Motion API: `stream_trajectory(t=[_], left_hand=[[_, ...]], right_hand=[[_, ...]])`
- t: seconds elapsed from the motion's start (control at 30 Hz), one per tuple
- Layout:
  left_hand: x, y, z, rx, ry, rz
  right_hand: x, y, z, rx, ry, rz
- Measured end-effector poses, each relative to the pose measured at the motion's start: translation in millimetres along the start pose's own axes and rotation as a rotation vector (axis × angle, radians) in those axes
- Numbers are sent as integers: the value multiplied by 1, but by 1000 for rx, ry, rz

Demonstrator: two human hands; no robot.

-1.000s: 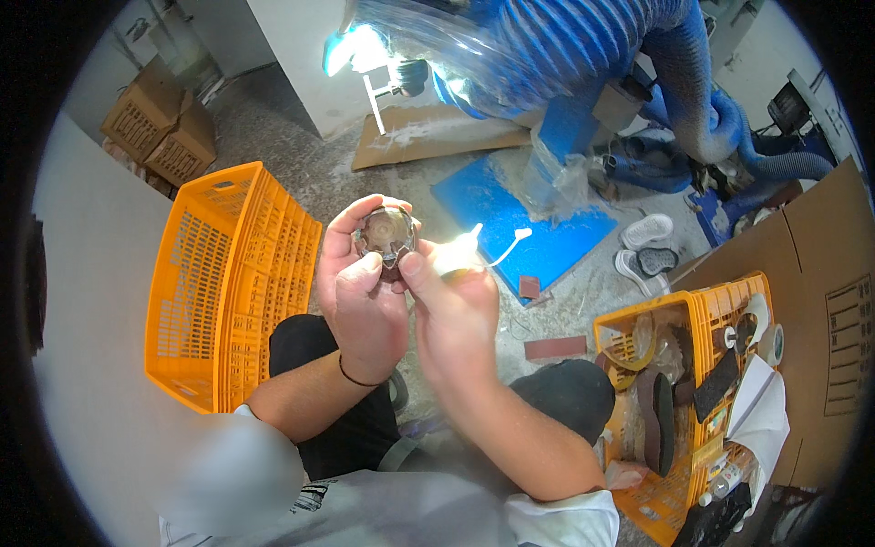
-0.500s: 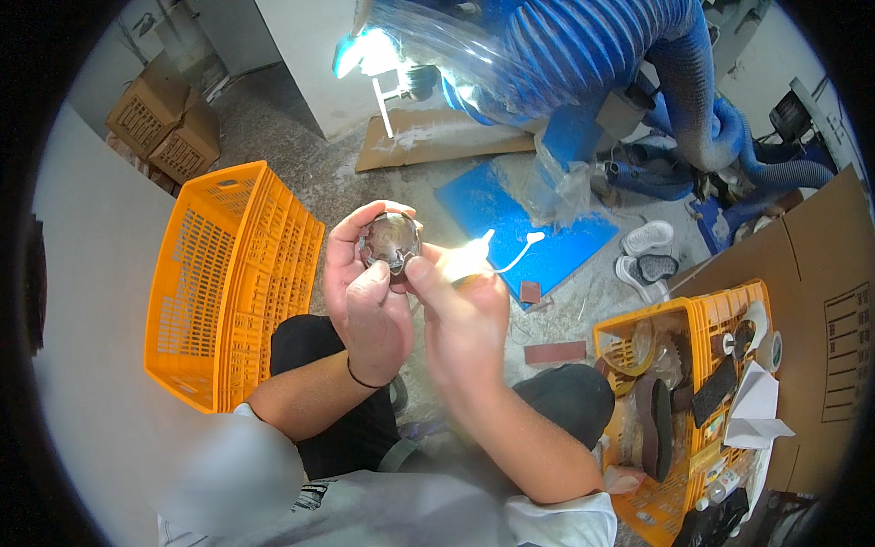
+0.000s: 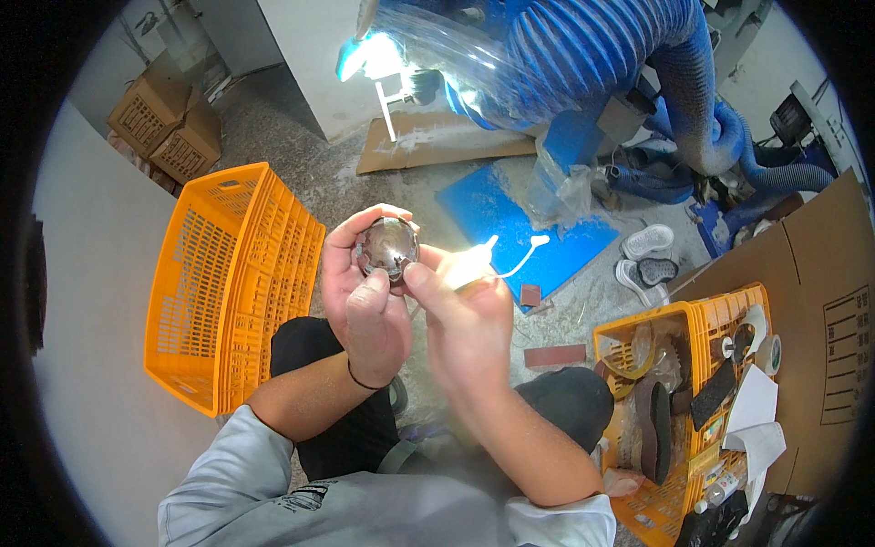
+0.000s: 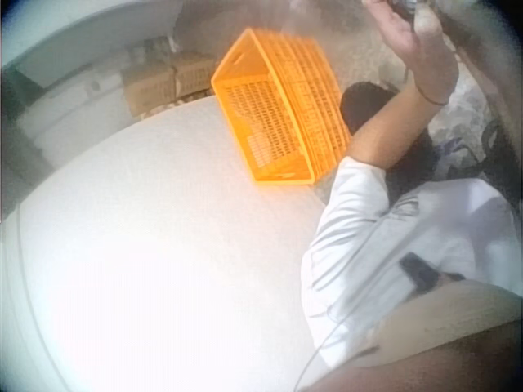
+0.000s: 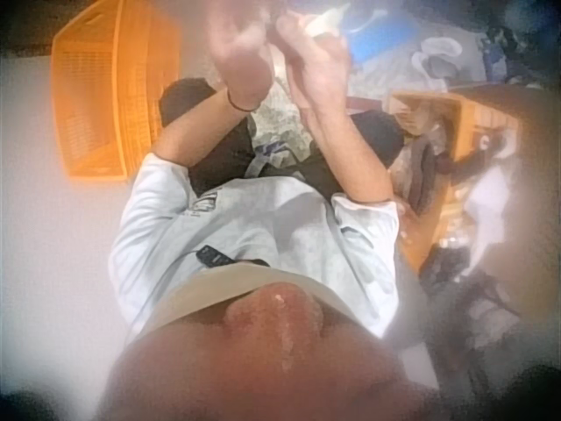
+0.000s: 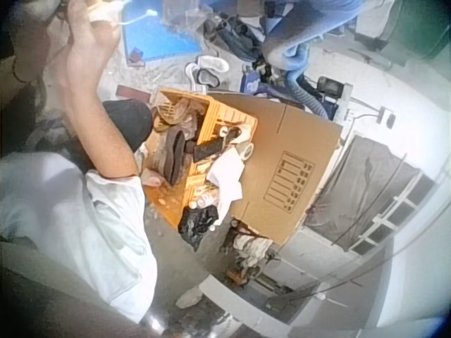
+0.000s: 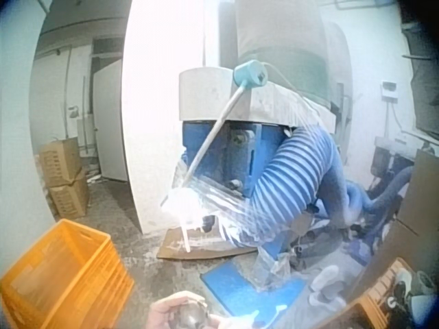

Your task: The person applies glue from a small white bottle to the surface of a round, brown object held in the left hand. The person rotates the object to cover different areas with the glue.

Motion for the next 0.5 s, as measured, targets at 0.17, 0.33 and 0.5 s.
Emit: stream_trajectory(t=[0.17,0.33,0.5], left_hand=[[2,-2,0,27,57,13],[1,-5,4,26,70,24],[5,-7,4,1,171,118]], right_hand=[[0,5,4,-28,6,36],[0,6,8,-43,36,50],[0,3,7,-12,61,27]])
Point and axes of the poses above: each hand's wrist, its own x-axis towards the middle knuckle, its own y-axis out of the palm, z = x × y, the point moved 5 cm from there along x, towards the middle knuckle, and after that the axes turned 10 degrees about -y, right-handed, at the moved point
